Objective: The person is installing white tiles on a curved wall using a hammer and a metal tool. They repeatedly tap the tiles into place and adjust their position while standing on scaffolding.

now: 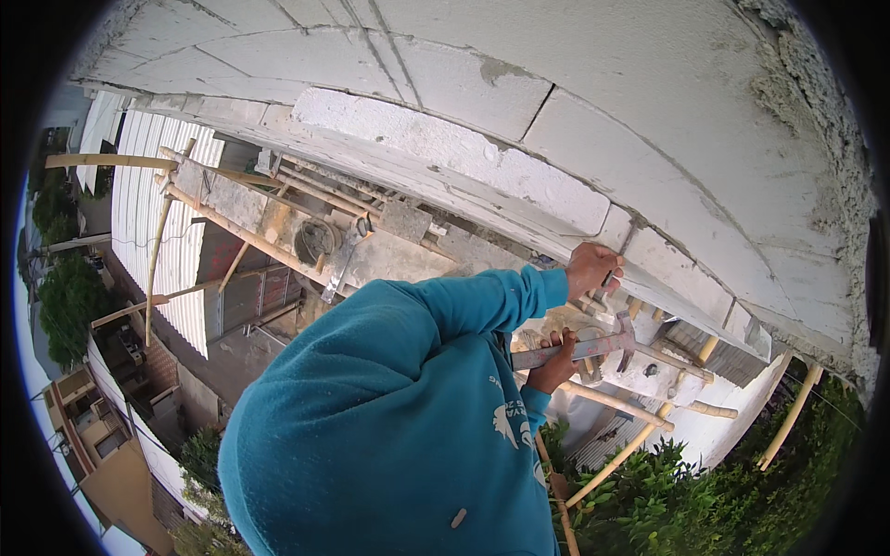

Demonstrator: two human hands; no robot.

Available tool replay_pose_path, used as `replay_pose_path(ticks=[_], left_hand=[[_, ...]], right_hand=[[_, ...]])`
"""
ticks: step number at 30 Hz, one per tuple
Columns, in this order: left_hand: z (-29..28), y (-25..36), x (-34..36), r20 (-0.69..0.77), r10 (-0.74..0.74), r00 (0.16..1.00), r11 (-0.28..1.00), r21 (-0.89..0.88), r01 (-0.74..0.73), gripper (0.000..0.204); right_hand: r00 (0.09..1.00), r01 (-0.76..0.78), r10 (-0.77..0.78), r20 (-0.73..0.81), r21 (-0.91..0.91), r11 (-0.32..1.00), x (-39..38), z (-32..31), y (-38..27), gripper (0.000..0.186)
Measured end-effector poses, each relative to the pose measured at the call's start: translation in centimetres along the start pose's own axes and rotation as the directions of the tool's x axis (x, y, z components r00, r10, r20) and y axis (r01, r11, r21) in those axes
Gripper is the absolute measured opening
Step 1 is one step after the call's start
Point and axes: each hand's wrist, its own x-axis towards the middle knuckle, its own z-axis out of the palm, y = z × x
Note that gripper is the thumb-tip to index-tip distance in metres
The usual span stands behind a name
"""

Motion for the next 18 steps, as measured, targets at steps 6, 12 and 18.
replay_pose_path(ticks=[6,12,18], left_hand=[[1.1,0.0,-0.2,-0.058,0.057,0.997,0.991,-0.119,-0.063,0.021],[1.7,-0.1,-0.6,-0.063,0.147,0.987,0.989,-0.025,-0.149,0.026],[0.9,0.5,-0.4,-0.024,0.037,0.999,0.999,0.012,-0.036,0.026]], right_hand=[[0.991,-0.061,0.075,0.108,-0.135,0.989,1.8,-2.1,-0.7,0.036],[0.988,-0.059,0.087,0.131,-0.203,0.977,3.4,-3.9,-1.5,0.036],[0.986,-0.037,0.065,0.151,-0.178,0.983,4.0,-3.3,-1.7,0.037]])
